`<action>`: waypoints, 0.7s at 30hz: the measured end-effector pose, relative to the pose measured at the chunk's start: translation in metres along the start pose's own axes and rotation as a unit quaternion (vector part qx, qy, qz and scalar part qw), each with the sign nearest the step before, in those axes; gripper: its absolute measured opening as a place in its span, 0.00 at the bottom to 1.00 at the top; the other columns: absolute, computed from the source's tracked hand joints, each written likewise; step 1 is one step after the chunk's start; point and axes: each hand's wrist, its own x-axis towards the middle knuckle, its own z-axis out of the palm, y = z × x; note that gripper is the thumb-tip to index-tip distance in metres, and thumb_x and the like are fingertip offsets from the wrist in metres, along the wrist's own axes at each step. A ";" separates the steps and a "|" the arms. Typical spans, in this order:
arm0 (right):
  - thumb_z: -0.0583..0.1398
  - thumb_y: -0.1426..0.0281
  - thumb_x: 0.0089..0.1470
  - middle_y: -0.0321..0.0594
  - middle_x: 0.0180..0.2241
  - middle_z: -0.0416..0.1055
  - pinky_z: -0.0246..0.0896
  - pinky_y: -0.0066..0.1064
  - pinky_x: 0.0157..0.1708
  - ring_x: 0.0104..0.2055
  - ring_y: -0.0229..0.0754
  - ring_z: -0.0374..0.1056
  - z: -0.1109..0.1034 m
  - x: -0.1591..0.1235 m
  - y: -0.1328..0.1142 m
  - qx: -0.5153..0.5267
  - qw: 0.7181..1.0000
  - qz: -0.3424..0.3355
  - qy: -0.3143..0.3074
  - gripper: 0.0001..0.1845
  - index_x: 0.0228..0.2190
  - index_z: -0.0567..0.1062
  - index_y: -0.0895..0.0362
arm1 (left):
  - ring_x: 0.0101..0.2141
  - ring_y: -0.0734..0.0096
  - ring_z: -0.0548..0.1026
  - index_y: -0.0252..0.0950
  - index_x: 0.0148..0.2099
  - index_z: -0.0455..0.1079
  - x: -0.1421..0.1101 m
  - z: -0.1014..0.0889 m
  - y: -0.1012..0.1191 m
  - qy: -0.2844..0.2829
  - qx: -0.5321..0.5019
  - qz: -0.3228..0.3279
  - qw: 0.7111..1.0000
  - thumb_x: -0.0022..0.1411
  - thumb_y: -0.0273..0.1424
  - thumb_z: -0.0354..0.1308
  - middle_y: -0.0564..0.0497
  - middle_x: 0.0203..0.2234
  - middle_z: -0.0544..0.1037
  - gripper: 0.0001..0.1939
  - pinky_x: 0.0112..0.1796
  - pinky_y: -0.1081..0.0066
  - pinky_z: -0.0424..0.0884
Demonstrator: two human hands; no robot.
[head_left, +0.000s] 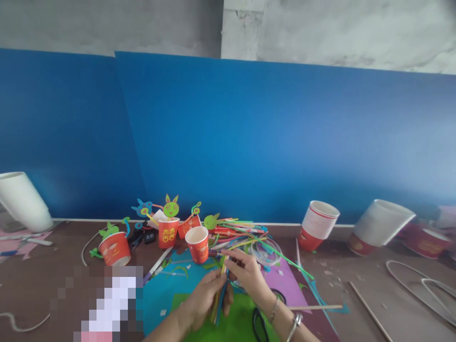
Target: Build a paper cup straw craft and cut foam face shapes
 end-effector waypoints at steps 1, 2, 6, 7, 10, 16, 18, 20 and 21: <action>0.63 0.59 0.45 0.31 0.22 0.62 0.53 0.25 0.18 0.18 0.31 0.56 0.000 0.000 0.001 0.010 1.000 0.003 0.000 0.22 0.40 0.77 0.59 | 0.12 0.79 0.65 0.33 0.36 0.65 0.001 -0.001 -0.001 0.001 0.000 0.004 1.000 0.52 0.49 0.60 0.55 0.15 0.71 0.23 0.15 0.78 0.60; 0.63 0.59 0.45 0.31 0.21 0.62 0.53 0.25 0.18 0.18 0.31 0.57 0.001 0.000 0.002 0.021 1.000 0.007 0.002 0.23 0.41 0.76 0.60 | 0.13 0.79 0.65 0.33 0.35 0.65 0.001 -0.001 -0.001 0.004 0.000 0.008 1.000 0.52 0.48 0.60 0.55 0.15 0.71 0.22 0.15 0.78 0.61; 0.63 0.56 0.45 0.33 0.20 0.64 0.54 0.26 0.19 0.18 0.32 0.56 0.001 -0.002 0.001 0.012 1.000 0.011 0.013 0.23 0.37 0.78 0.62 | 0.14 0.77 0.67 0.33 0.35 0.64 0.000 -0.001 0.000 0.014 0.002 0.002 1.000 0.52 0.47 0.61 0.55 0.16 0.71 0.22 0.16 0.78 0.62; 0.63 0.56 0.45 0.35 0.21 0.65 0.54 0.26 0.18 0.18 0.32 0.56 0.001 -0.003 -0.001 0.000 1.000 0.007 0.018 0.22 0.36 0.79 0.61 | 0.13 0.77 0.67 0.33 0.35 0.64 0.000 0.000 0.001 0.013 0.002 -0.005 1.000 0.52 0.48 0.60 0.55 0.16 0.71 0.22 0.15 0.77 0.62; 0.63 0.57 0.45 0.37 0.26 0.67 0.55 0.26 0.18 0.19 0.32 0.56 0.002 -0.004 -0.005 -0.034 0.999 -0.007 0.027 0.19 0.33 0.81 0.59 | 0.12 0.77 0.67 0.34 0.36 0.64 -0.002 0.001 0.002 0.008 -0.003 -0.017 1.000 0.52 0.48 0.60 0.54 0.18 0.73 0.22 0.14 0.77 0.61; 0.62 0.58 0.47 0.36 0.23 0.67 0.56 0.27 0.21 0.20 0.34 0.57 0.003 -0.004 -0.003 -0.058 0.998 -0.003 0.013 0.20 0.37 0.80 0.59 | 0.12 0.78 0.67 0.35 0.34 0.62 -0.002 0.001 0.001 0.010 -0.003 -0.016 1.000 0.52 0.49 0.60 0.55 0.17 0.72 0.22 0.14 0.77 0.62; 0.60 0.55 0.48 0.32 0.18 0.62 0.54 0.27 0.21 0.19 0.33 0.55 0.002 -0.003 0.000 -0.044 0.999 0.013 0.002 0.23 0.38 0.78 0.60 | 0.13 0.77 0.67 0.35 0.34 0.62 -0.002 0.001 0.003 0.014 0.000 -0.012 1.000 0.51 0.49 0.60 0.55 0.16 0.72 0.22 0.15 0.77 0.62; 0.59 0.53 0.50 0.30 0.16 0.58 0.51 0.26 0.21 0.19 0.32 0.53 0.001 -0.003 0.003 -0.039 0.999 0.012 -0.018 0.23 0.30 0.78 0.62 | 0.13 0.76 0.68 0.34 0.35 0.62 -0.002 0.002 0.004 0.020 0.002 -0.009 1.000 0.51 0.49 0.60 0.54 0.17 0.73 0.23 0.15 0.76 0.63; 0.59 0.52 0.50 0.30 0.15 0.56 0.48 0.26 0.20 0.19 0.32 0.51 0.001 -0.002 0.005 -0.042 0.999 0.006 -0.025 0.24 0.23 0.76 0.62 | 0.13 0.75 0.69 0.34 0.35 0.63 -0.003 0.003 0.005 0.021 0.001 -0.010 1.000 0.51 0.49 0.61 0.53 0.18 0.73 0.23 0.16 0.76 0.63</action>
